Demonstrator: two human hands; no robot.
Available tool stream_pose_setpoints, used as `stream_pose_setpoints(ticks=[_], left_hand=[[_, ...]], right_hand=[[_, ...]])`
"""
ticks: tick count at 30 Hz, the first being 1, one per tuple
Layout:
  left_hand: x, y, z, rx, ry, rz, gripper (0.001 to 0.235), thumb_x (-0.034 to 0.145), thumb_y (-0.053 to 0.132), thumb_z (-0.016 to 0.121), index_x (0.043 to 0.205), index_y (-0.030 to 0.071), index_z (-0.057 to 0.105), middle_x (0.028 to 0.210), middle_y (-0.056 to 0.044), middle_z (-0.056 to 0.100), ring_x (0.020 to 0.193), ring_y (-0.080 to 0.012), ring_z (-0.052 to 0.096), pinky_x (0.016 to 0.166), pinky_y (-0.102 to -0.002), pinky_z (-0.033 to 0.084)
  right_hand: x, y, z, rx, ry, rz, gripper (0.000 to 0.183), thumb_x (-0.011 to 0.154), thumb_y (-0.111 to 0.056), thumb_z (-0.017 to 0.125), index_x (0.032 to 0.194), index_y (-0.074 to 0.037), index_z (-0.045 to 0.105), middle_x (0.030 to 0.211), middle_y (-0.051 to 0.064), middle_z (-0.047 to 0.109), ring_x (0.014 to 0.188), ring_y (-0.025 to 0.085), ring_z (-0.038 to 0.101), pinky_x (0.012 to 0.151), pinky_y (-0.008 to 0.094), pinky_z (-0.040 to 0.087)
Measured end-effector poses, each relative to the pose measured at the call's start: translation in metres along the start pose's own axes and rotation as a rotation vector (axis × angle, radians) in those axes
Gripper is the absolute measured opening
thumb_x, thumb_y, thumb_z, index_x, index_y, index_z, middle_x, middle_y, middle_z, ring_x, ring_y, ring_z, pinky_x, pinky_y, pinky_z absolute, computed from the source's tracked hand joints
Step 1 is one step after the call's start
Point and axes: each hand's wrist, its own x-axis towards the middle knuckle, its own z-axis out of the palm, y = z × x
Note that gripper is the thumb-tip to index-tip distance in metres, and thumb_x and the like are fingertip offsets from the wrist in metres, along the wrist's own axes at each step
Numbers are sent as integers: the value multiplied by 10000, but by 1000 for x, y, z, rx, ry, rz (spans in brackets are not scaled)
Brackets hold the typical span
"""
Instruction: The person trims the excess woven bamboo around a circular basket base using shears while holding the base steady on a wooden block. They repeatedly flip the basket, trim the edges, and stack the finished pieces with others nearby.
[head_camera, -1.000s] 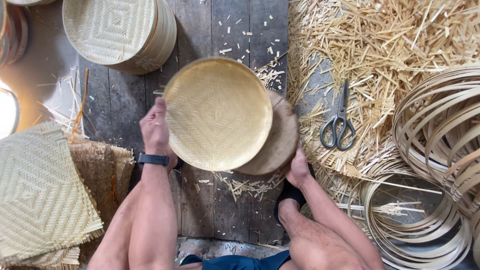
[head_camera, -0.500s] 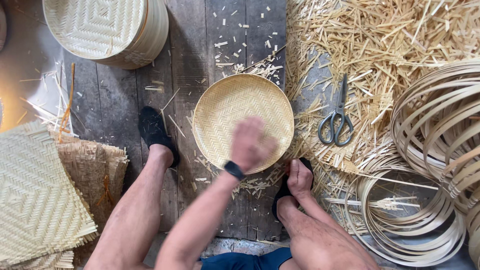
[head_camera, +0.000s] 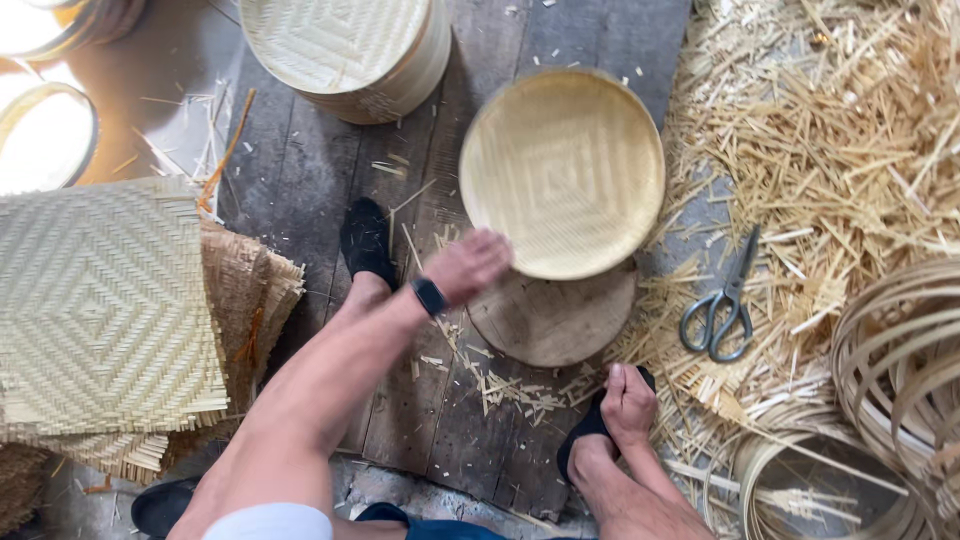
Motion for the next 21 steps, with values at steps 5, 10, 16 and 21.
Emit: stream_pose_setpoints(ticks=[5,10,16,21], left_hand=[[3,-149,-56,268,115,-344,372,867,-106,569,1192,45,670,1195,-156,730,1089,-305,691,949,-402,583],[7,-207,-79,223,282,-668,341,814,-84,627,1101,77,711,1117,-126,755,1111,-317,692,952,-433,562],[-4,-225,-62,141,249,-826,335,813,-62,646,1097,88,737,1090,-134,753,1053,-345,688,901,-442,557],[-14,-234,-64,110,186,-833,331,823,-61,650,1107,86,735,1076,-130,752,1058,-346,688,901,-448,554]], right_hand=[[1,-5,-1,-58,-43,14,260,1033,-276,553,910,-83,675,746,113,657,705,329,668,637,436,511],[5,-6,-4,-85,-58,-46,232,1017,-265,567,927,-81,675,796,133,656,731,356,659,642,440,512],[5,-10,-7,-73,-111,-9,220,1008,-253,577,935,-70,676,794,120,647,721,338,660,642,416,517],[8,-16,-7,-67,-111,-36,216,1010,-246,577,935,-69,675,808,111,648,732,333,661,649,406,520]])
